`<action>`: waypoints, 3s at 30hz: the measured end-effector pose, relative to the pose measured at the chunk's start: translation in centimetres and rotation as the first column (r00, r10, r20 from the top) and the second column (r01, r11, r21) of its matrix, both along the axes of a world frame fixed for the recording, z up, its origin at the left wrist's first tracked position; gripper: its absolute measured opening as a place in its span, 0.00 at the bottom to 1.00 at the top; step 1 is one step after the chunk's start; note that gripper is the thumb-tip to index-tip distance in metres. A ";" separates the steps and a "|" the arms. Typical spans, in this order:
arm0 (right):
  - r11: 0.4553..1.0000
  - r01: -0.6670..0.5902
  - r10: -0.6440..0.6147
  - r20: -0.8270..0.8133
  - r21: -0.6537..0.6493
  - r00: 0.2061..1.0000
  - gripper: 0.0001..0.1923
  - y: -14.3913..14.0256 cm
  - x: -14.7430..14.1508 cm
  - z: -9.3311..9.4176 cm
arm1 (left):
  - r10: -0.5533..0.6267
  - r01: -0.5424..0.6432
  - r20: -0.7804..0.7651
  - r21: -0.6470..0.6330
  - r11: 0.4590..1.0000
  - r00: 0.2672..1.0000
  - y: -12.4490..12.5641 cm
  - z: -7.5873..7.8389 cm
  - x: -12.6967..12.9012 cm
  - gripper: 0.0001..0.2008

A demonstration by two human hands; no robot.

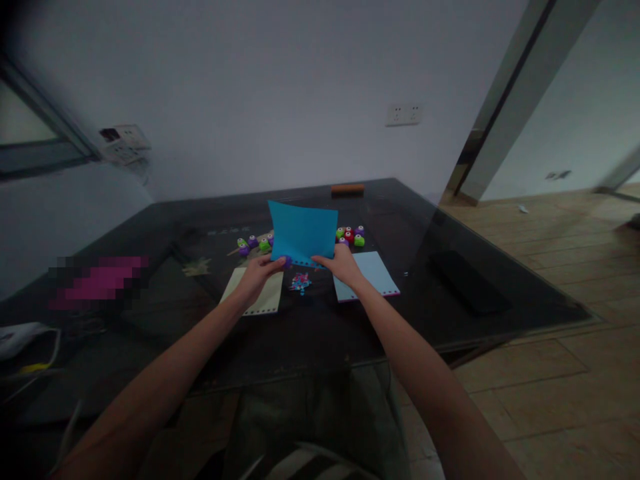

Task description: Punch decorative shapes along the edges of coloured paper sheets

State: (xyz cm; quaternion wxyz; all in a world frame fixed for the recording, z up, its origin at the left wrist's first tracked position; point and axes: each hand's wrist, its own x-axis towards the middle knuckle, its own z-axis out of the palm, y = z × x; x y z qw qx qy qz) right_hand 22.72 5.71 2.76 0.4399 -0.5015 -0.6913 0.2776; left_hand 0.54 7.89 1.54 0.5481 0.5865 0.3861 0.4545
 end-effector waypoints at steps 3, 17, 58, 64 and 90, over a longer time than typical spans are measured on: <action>1.000 0.010 -0.010 0.021 0.013 1.000 0.10 0.0 0.0 0.1 | 0.003 -0.003 -0.011 0.008 1.000 1.000 0.0 -0.1 0.0 0.15; 1.000 0.022 -0.022 0.011 -0.006 1.000 0.09 -0.4 -0.1 0.4 | 0.009 -0.009 -0.007 -0.002 1.000 1.000 0.2 -0.2 0.0 0.16; 0.991 -0.047 -0.005 -0.388 -0.126 0.922 0.21 0.1 1.6 0.2 | -0.003 0.003 0.017 0.024 1.000 1.000 -1.3 -0.1 1.5 0.17; 0.993 0.069 -0.102 -0.386 -0.100 0.917 0.24 0.7 1.5 -0.8 | -0.014 0.014 -0.007 0.004 1.000 1.000 -1.7 0.0 1.7 0.17; 0.988 0.128 -0.151 -0.337 -0.088 0.929 0.26 0.8 1.3 -0.8 | -0.125 0.126 0.016 -0.156 0.980 0.992 -0.9 -0.9 1.1 0.19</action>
